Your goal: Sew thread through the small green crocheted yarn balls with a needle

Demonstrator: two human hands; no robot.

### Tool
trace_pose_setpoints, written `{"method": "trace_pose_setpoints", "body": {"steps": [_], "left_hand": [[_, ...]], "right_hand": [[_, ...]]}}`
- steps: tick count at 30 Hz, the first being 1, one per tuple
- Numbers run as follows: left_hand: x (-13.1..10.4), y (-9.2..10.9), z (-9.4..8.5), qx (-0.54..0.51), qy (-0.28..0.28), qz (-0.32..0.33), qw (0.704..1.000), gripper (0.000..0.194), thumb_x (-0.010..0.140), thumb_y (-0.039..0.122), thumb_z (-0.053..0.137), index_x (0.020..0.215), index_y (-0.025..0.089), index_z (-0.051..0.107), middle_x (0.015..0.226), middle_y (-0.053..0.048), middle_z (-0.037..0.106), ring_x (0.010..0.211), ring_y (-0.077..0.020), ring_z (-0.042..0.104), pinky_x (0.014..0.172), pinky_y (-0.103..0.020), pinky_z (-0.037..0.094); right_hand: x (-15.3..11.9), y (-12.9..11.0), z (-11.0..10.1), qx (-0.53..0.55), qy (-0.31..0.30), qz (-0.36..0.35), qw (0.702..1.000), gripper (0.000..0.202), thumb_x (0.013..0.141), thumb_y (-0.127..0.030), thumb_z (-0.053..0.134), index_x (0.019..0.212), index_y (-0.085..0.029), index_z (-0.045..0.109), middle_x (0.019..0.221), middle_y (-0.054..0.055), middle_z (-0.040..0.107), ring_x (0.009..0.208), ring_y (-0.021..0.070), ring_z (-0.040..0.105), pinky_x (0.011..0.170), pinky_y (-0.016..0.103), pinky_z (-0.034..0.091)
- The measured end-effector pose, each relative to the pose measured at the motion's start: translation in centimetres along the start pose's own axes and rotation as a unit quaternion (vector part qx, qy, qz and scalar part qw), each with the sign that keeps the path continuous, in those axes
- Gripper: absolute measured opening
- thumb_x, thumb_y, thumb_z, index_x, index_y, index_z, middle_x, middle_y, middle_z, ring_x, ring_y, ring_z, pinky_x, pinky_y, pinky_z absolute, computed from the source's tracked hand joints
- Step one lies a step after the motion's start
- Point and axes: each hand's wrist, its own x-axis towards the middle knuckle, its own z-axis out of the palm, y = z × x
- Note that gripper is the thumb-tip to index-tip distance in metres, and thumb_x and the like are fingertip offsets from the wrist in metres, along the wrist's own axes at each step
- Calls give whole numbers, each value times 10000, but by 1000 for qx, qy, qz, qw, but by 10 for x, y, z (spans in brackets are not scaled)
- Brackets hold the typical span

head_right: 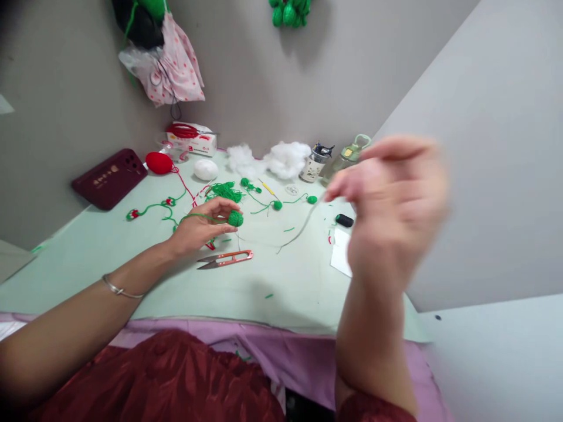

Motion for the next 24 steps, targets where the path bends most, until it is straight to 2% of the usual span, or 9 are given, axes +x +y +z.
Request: {"method": "trace_pose_setpoints", "body": {"steps": [1,3,5,8,14,20,24], "left_hand": [[0,0,0,-2,-1,-4,1000,295,752,273,771,1029,247,671,1075,-46,711,1008,-217,658,914,-383,546],[0,1,0,-3,-4,-13,1000,265,757,269,765,1005,244,676,1071,-41,712,1015,-215,660,911,-374,549],[0,2,1,-2,-1,-15,1000,259,749,246,762,994,244,679,1073,-32,709,1027,-210,659,916,-361,545],[-1,4,1,1,3,-11,1000,253,743,223,756,984,247,683,1079,-25,704,1040,-206,658,923,-352,538],[-1,4,0,22,5,-3,1000,260,744,222,756,992,268,693,1096,-16,705,1057,-215,653,941,-359,526],[-1,3,0,34,1,0,999,254,760,215,741,1002,261,680,1115,-28,698,1073,-224,652,988,-388,504],[-1,3,0,38,3,0,999,251,757,220,743,998,261,680,1119,-31,698,1072,-227,646,1006,-404,489]], "right_hand": [[-4,2,14,27,13,-13,999,136,1021,-314,513,1058,-304,644,724,5,590,685,155,643,660,346,510],[-14,10,36,-4,-51,-6,999,74,970,-258,596,940,-257,664,799,19,638,719,160,627,650,330,504],[-23,22,52,-82,-114,-26,990,103,955,-248,614,888,-240,692,867,38,646,749,160,607,637,313,481],[-34,39,66,-165,-136,-65,975,159,964,-224,588,883,-240,724,848,43,602,749,153,571,623,295,425],[-41,52,78,-208,-160,-87,961,209,980,-216,550,873,-237,728,803,42,561,765,158,541,631,285,387],[-41,52,80,-222,-159,-106,956,223,978,-191,535,866,-225,724,793,44,565,757,160,542,614,280,384],[-41,51,78,-222,-172,-95,955,224,981,-197,524,870,-230,717,798,45,564,767,169,532,621,286,377]]}}
